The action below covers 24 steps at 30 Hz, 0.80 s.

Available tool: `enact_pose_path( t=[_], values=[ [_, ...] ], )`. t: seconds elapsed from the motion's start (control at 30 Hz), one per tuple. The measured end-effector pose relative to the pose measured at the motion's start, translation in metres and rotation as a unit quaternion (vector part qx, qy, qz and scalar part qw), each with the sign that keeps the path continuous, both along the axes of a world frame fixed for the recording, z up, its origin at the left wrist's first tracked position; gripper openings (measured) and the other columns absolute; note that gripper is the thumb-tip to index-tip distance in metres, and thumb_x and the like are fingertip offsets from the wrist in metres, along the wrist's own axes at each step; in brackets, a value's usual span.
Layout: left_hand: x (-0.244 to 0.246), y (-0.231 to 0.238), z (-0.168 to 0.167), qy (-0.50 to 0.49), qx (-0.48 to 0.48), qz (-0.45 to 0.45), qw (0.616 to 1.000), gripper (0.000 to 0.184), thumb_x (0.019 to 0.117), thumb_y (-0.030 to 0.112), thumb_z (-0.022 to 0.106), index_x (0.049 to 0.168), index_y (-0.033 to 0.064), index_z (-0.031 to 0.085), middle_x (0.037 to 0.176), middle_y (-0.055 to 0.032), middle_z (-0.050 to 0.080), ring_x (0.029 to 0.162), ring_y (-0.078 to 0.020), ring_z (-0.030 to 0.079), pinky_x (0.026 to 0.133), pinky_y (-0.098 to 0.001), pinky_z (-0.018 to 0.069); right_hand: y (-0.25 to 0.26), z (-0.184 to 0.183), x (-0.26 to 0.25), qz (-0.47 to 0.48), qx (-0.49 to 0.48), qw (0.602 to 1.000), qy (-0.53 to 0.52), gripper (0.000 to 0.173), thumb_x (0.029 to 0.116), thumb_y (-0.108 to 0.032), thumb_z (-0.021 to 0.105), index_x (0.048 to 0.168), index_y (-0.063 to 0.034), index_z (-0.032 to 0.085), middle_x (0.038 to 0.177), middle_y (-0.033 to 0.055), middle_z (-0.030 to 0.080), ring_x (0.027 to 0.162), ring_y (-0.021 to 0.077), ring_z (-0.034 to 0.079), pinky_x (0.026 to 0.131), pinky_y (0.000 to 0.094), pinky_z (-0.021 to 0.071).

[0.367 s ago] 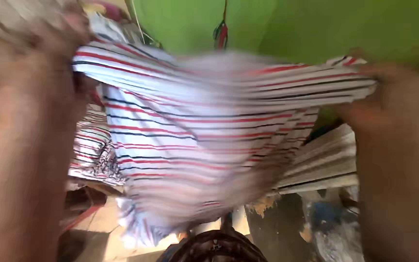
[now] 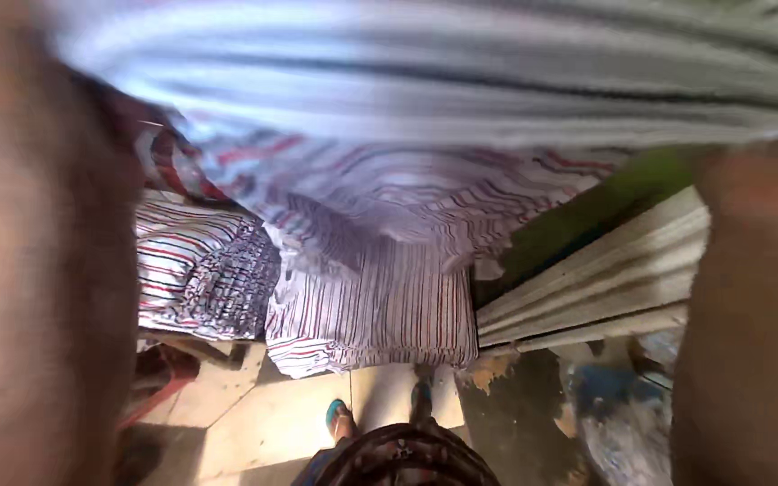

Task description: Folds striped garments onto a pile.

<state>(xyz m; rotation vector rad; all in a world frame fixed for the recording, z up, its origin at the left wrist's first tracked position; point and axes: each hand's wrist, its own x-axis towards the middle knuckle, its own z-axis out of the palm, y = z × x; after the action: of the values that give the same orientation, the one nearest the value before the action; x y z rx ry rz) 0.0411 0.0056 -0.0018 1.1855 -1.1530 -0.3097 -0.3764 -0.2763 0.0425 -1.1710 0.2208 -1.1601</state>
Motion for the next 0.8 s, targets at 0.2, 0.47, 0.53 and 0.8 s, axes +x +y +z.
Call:
enact_pose_path(
  t=[0.2, 0.47, 0.53, 0.8],
  values=[
    [0.031, 0.007, -0.023, 0.001, 0.002, 0.095, 0.995, 0.008, 0.1027, 0.027, 0.059, 0.102, 0.0224, 0.066, 0.084, 0.0108, 0.062, 0.065, -0.0004, 0.056, 0.059, -0.0186, 0.0497, 0.027, -0.018, -0.008, -0.075, 0.066, 0.991, 0.091, 0.020, 0.0971, -0.007, 0.044, 0.095, -0.0170, 0.060, 0.083, -0.0033, 0.069, 0.080, 0.0069, 0.067, 0.079, 0.0284, 0.0591],
    [0.031, -0.020, -0.005, 0.045, -0.022, 0.076, 0.996, 0.013, 0.1033, 0.019, 0.055, 0.093, 0.0192, 0.062, 0.080, 0.0100, 0.062, 0.066, -0.0003, 0.057, 0.063, -0.0183, 0.0508, 0.022, -0.023, -0.009, -0.073, 0.075, 0.990, 0.090, 0.017, 0.0984, -0.010, 0.044, 0.095, -0.0178, 0.059, 0.087, -0.0024, 0.069, 0.085, 0.0088, 0.068, 0.083, 0.0320, 0.0590],
    [-0.019, -0.037, -0.004, 0.098, 0.040, 0.133, 0.986, 0.016, 0.1039, 0.023, 0.056, 0.090, 0.0227, 0.064, 0.070, 0.0131, 0.060, 0.051, 0.0033, 0.049, 0.047, -0.0128, 0.0440, 0.025, -0.040, -0.002, -0.097, 0.122, 0.979, 0.132, 0.015, 0.0970, -0.011, 0.047, 0.099, -0.0175, 0.060, 0.089, -0.0015, 0.070, 0.085, 0.0107, 0.069, 0.079, 0.0343, 0.0603],
    [-0.058, -0.052, -0.012, 0.149, 0.141, 0.161, 0.966, 0.007, 0.1040, 0.025, 0.058, 0.102, 0.0218, 0.064, 0.075, 0.0136, 0.063, 0.050, 0.0033, 0.051, 0.046, -0.0134, 0.0450, 0.021, -0.053, 0.005, -0.161, 0.205, 0.951, 0.168, 0.013, 0.0980, -0.009, 0.049, 0.107, -0.0139, 0.057, 0.091, 0.0010, 0.067, 0.083, 0.0128, 0.068, 0.074, 0.0347, 0.0600]
  ],
)
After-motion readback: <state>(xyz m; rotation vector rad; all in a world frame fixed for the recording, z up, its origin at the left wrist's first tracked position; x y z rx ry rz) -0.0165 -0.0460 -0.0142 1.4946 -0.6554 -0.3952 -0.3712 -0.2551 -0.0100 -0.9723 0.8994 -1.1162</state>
